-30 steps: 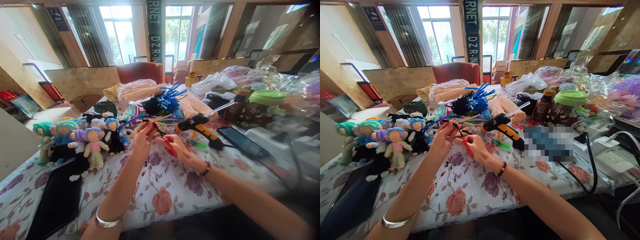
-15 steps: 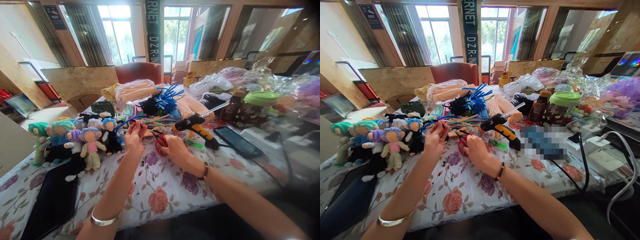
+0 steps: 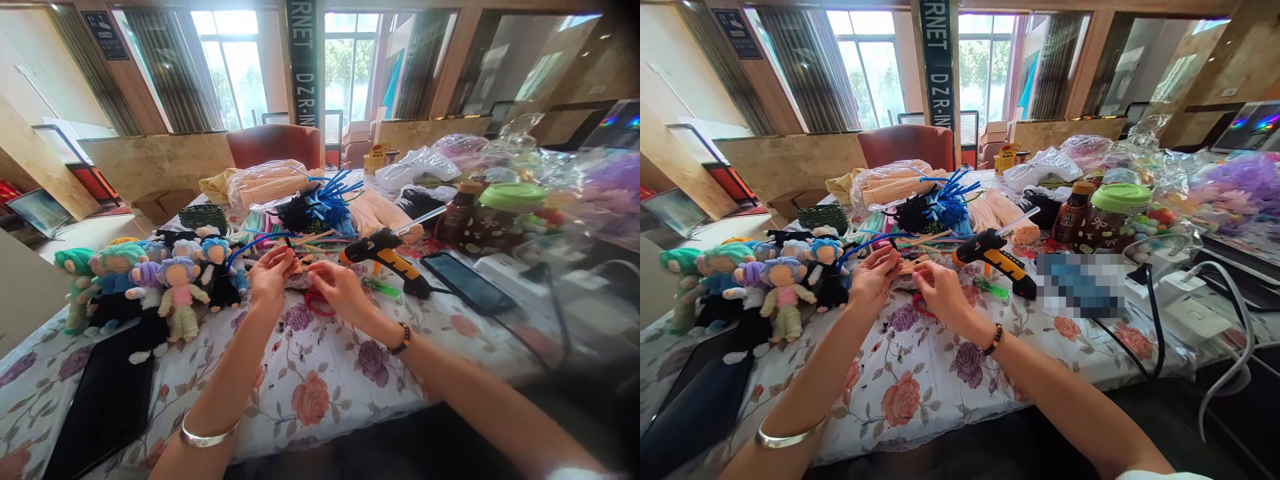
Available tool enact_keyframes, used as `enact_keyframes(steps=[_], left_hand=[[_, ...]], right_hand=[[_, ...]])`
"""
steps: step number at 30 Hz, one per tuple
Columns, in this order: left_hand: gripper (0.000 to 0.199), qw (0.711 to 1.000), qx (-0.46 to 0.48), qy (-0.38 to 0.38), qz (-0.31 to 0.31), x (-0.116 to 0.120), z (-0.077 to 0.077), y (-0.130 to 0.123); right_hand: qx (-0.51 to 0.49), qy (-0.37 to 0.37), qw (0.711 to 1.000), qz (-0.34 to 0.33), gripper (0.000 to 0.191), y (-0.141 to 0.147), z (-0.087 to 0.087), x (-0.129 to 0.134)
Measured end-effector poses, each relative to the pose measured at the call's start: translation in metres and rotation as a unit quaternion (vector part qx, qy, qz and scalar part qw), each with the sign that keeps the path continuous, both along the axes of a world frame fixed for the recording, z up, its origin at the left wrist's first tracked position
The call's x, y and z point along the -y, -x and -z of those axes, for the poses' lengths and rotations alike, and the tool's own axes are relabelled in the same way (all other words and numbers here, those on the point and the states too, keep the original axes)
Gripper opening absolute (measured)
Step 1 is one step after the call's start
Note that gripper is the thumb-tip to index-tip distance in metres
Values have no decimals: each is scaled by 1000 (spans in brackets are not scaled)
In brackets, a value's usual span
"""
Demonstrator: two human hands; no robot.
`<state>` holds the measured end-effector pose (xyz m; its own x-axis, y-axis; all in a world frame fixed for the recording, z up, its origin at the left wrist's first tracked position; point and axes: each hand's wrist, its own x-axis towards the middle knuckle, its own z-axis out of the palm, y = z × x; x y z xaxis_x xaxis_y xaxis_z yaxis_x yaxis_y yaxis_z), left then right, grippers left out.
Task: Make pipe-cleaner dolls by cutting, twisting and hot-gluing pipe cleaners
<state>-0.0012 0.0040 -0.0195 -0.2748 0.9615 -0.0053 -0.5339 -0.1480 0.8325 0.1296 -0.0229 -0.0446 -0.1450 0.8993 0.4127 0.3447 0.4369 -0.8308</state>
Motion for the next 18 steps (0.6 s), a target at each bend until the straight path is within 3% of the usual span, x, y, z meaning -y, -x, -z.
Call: enact_keyframes(steps=[3, 7, 14, 18], left_hand=[[34, 995, -58, -14, 79, 5, 1, -3], [36, 978, -149, -35, 143, 9, 3, -5], [37, 970, -166, -19, 177, 9, 2, -5], [40, 964, -224, 2, 140, 6, 5, -6]], right_hand=[[-136, 18, 990, -27, 34, 2, 4, -5], [-197, 33, 979, -34, 33, 0, 8, -9], [-299, 58, 953, 9, 33, -4, 7, -15], [-330, 51, 941, 49, 35, -6, 8, -20]])
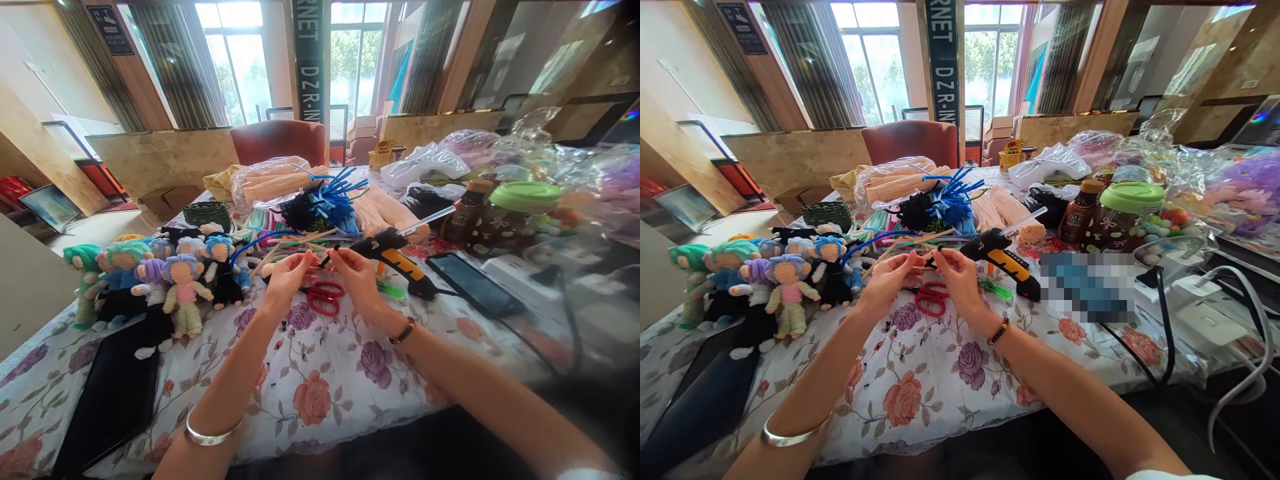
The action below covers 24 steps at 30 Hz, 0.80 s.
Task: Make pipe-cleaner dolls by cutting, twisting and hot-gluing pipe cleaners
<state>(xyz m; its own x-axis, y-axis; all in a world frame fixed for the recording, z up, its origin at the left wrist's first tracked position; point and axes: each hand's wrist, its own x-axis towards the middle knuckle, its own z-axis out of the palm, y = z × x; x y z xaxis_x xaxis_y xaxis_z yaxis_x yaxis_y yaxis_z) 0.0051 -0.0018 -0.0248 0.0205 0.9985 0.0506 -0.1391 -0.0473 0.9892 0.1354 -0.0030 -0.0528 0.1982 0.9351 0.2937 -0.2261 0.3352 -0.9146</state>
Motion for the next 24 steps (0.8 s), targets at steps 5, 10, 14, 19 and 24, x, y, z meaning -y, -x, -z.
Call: enact_keyframes(steps=[5, 10, 14, 19, 24], left_hand=[[37, 997, -69, -30, 11, 0, 6, -2], [37, 995, -70, -46, 44, 3, 5, -4], [35, 994, -88, -51, 25, 3, 4, -6], [36, 995, -100, -30, 7, 1, 6, -6], [35, 996, -87, -22, 13, 3, 6, -8]], right_hand=[[10, 13, 1000, 6, 40, 0, -3, 1], [19, 13, 1000, 5, 40, 2, -4, 0], [25, -10, 1000, 15, 36, 3, -3, -2], [29, -15, 999, 33, 32, 2, -4, -3], [39, -23, 999, 25, 30, 2, -3, -3]])
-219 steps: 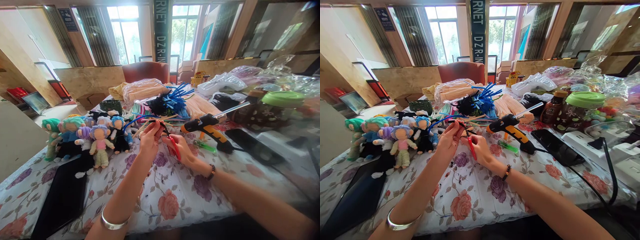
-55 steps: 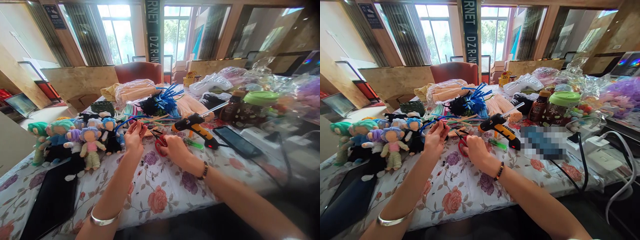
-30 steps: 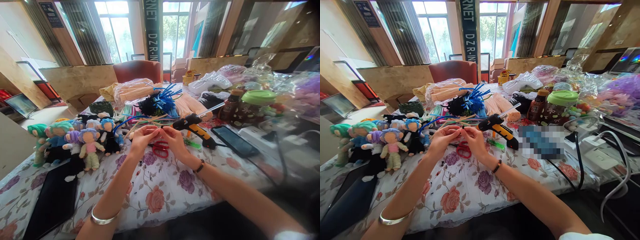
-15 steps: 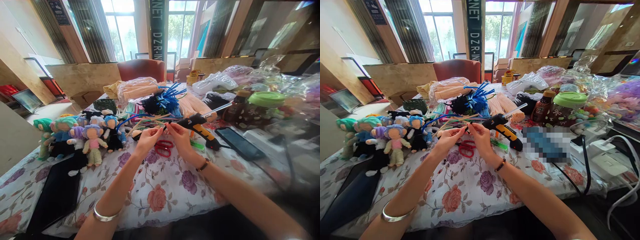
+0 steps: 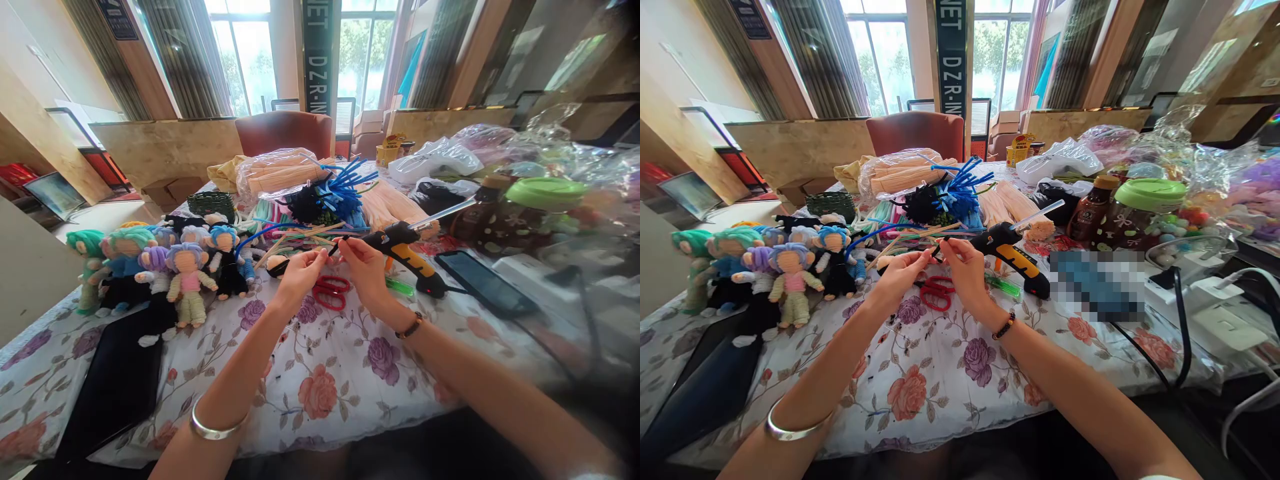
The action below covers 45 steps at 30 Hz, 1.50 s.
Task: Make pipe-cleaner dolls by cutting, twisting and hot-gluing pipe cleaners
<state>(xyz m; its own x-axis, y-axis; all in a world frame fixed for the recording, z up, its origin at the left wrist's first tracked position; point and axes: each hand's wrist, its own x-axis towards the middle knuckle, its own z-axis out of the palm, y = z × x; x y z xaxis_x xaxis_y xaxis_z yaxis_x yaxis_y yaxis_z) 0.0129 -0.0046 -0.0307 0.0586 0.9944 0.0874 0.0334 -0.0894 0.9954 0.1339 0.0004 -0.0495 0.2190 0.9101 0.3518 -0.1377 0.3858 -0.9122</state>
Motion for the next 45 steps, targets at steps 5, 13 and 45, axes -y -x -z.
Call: enact_keyframes(steps=[5, 13, 45], left_hand=[[35, 999, 29, 44, 14, 1, -1, -2], [18, 995, -83, -14, -54, -4, 4, 4], [13, 865, -432, -226, -117, 8, 1, 3]], right_hand=[[5, -10, 1000, 0, 29, 0, 2, -1], [-39, -33, 998, 41, 25, -4, 1, -8], [80, -67, 992, 73, 17, -2, 3, -5]])
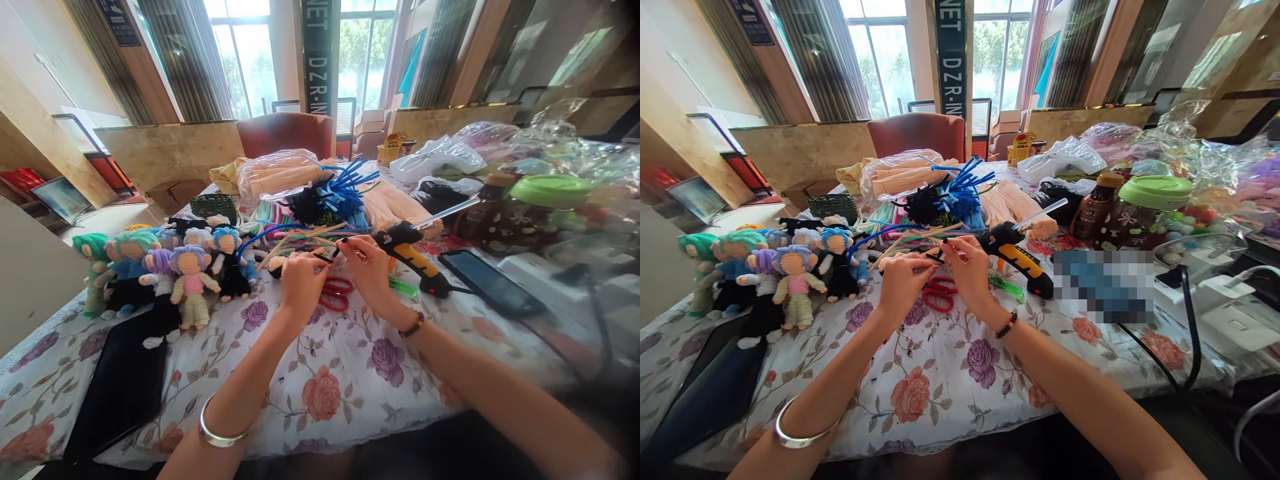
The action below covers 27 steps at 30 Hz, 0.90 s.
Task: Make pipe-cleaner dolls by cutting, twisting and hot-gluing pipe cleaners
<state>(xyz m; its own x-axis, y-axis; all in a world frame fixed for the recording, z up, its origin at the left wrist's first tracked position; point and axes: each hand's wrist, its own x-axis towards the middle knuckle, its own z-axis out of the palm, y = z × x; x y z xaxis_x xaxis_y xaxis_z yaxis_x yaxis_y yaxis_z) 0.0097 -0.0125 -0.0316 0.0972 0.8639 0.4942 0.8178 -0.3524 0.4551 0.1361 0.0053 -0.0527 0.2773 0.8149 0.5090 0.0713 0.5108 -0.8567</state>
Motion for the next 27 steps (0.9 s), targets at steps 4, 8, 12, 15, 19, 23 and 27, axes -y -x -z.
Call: enact_keyframes(steps=[4, 8, 12, 15, 19, 23, 27], left_hand=[[19, 999, -5, 36, -34, 2, -2, 1], [27, 992, 100, 74, -12, 0, -3, 0], [18, 941, 301, 129, 85, -7, 3, 0], [19, 908, 375, 156, 100, -10, 9, 1], [26, 865, 446, 198, 116, -10, 10, 0], [25, 844, 470, 230, 114, -5, 5, -1], [17, 835, 478, 243, 123, -2, 0, -1]], right_hand=[[10, 3, 1000, 9, 18, -2, 0, -2], [49, 6, 999, -13, 21, -1, 2, -1], [82, 9, 996, -43, 21, -1, 2, 2], [113, 21, 992, -45, 19, -1, 1, 4], [128, 17, 991, -46, 21, 0, 1, 6], [159, -36, 986, -13, 15, 0, 2, 7], [224, -141, 964, 1, 16, -2, 3, 8]])
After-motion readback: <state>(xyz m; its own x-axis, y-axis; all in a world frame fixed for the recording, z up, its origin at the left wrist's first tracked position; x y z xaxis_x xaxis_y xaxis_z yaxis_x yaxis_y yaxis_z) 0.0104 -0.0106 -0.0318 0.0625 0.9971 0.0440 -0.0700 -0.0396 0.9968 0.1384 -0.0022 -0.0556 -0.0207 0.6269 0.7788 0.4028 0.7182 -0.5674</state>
